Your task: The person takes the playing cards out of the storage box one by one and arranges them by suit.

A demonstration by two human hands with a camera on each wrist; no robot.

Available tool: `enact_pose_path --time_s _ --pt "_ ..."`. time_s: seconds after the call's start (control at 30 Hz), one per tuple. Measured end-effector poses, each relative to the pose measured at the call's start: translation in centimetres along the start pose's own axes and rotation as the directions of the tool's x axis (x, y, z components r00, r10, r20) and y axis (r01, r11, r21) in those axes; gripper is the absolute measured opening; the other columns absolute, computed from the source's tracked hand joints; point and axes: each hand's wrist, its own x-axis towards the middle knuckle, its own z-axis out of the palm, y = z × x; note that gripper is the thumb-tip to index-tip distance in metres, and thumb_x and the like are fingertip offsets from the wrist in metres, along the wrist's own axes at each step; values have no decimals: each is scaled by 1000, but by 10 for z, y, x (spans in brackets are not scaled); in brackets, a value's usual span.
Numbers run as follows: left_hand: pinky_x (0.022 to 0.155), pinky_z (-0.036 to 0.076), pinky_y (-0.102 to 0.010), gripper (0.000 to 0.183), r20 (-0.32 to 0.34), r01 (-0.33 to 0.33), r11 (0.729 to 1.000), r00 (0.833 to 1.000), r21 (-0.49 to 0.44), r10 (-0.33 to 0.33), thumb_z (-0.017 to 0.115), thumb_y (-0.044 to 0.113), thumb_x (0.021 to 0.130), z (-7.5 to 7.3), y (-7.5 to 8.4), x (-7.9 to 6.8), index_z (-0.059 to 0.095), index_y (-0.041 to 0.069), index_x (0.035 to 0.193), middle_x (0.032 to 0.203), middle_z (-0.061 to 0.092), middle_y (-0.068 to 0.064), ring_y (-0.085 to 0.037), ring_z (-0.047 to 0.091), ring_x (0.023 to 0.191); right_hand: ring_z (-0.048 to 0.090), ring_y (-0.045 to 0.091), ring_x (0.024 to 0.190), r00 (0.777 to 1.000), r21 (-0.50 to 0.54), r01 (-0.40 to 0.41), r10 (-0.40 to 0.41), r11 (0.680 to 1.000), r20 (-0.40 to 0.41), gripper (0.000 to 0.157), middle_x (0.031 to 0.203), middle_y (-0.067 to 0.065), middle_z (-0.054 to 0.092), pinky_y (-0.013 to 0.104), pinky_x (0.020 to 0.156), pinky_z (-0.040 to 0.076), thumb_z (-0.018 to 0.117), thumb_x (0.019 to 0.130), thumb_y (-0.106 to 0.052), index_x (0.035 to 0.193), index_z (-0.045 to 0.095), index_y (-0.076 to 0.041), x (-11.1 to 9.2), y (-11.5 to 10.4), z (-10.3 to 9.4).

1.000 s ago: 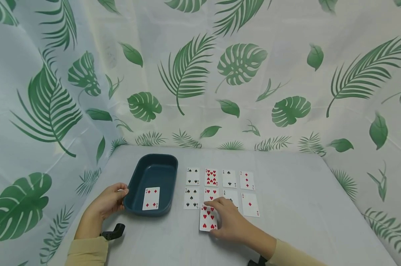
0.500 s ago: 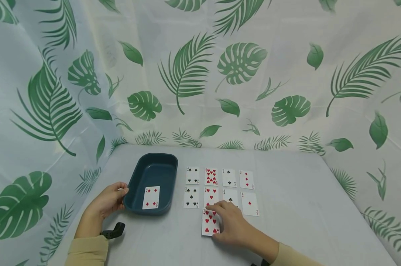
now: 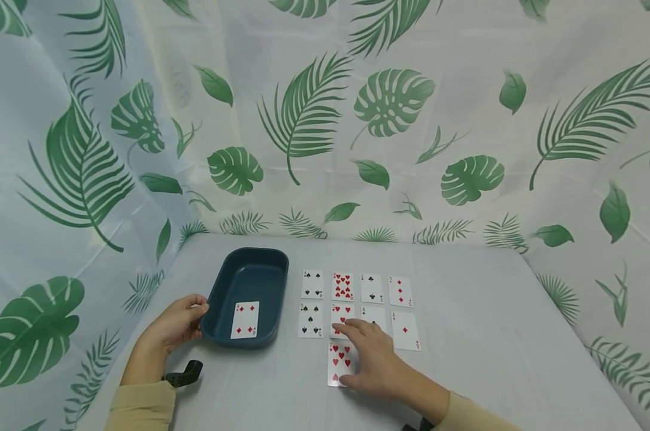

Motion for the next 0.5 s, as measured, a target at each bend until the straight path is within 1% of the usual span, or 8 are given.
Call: enact_pose_path --time_s 0.13,0.23,0.33,0.5 --pt "63 53 -31 22 6 -2 1000 1000 3 2 47 14 114 0 0 1 48 -3 129 87 61 -4 -17 58 73 44 38 146 1000 -3 -7 7 1000 -7 98 160 11 49 71 111 38 96 71 -31 157 51 -26 6 -6 1" --pt "63 53 -31 22 5 1 1000 1000 5 -1 47 14 115 0 0 1 48 -3 129 87 61 -4 -17 58 73 40 40 149 1000 4 8 -8 1000 -7 99 163 13 45 73 112 35 95 72 -31 159 48 -27 12 -11 3" --pt "63 53 -31 22 3 2 1000 1000 7 -2 46 14 115 0 1 1 48 -3 129 86 61 -4 -18 58 73 37 40 152 999 14 45 -45 999 -2 99 167 12 42 74 114 32 94 74 -32 160 46 -27 18 -17 5" --pt "64 54 -31 22 5 1 1000 1000 6 -1 46 13 114 0 2 -1 47 -4 129 87 61 -5 -18 58 73 38 40 151 993 -1 119 -119 993 -10 101 166 13 42 73 115 31 93 75 -35 163 43 -26 28 -30 7"
